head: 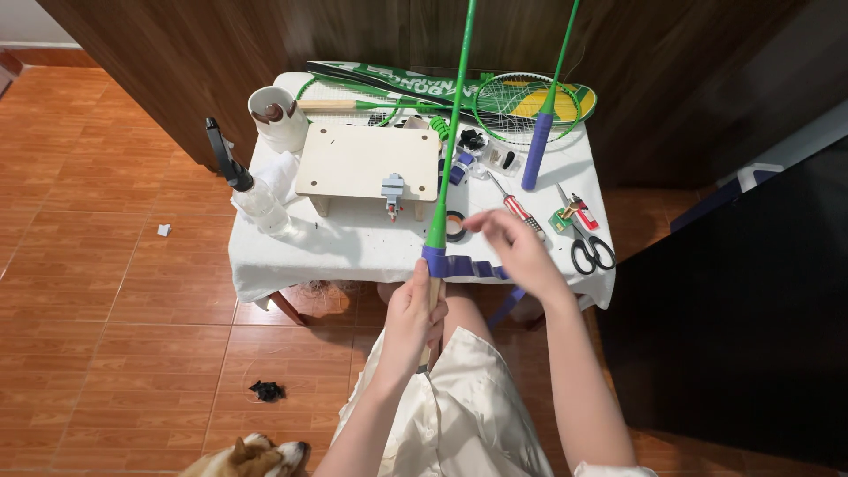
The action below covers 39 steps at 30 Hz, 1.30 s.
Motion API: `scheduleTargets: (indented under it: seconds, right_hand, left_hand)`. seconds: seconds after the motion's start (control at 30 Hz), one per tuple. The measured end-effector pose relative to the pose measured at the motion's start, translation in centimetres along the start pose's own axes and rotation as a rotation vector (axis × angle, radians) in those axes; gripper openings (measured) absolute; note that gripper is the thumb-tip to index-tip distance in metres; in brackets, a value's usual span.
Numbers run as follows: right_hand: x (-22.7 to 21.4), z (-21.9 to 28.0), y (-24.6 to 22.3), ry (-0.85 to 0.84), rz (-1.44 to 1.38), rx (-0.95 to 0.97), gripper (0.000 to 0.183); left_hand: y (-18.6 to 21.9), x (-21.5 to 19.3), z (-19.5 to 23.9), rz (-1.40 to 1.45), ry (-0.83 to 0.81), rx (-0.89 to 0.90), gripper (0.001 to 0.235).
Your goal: The person wraps a purple grip tape around the handle of a green badminton racket. They start at the base of the handle and spiral the tape upwards, overlapping each layer to cover the entire grip area.
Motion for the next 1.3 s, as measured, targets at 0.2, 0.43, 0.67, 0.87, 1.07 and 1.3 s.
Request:
scheduleTargets:
  seconds: [0.2, 0.43, 0.67, 0.87, 1.07, 1.3]
  right_hand:
    - [5.5, 3.8, -3.2, -0.425, -0.067, -0.096, 0.041]
    - [6.1, 3.5, -1.1, -0.421, -0.308, 0.047, 0.033]
    - [6.5, 2.8, 0.9, -0.416, -0.509, 0.160, 0.028]
    - [7.6, 2.2, 1.9, -0.453, -0.762, 0.179, 0.022]
    - [8.6, 3.0, -0.1, -0.496, -0.709, 0.159, 0.031]
    - [6.9, 4.9, -5.4, -0.539, -0.557, -0.115, 0.067]
  left_hand:
    - [-0.5, -0.2, -0.2, 0.007, 0.000, -0.010, 0.056]
    - [-0.6, -0.3, 0.1, 0.084, -0.003, -0.059, 0.055]
    - [0.0, 1.6, 0.6, 0.147, -0.099, -0.180, 0.063]
    - [0.4, 2.2, 0.4, 0.135, -0.289, -0.188, 0.063]
    - [-0.5, 2.9, 1.4, 0.211, -0.491, -0.449, 0.068]
    - [0.4, 4.4, 1.0, 0.365, -0.486, -0.428, 0.058]
Point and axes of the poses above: each hand's wrist, its own z-axis away from the middle knuckle, its own x-axis out of the palm, y = z × x, the point moved 10 cm from there along -z, towards the middle knuckle, and after that the axes turned 6 degrees about x, right-handed, at the moved point
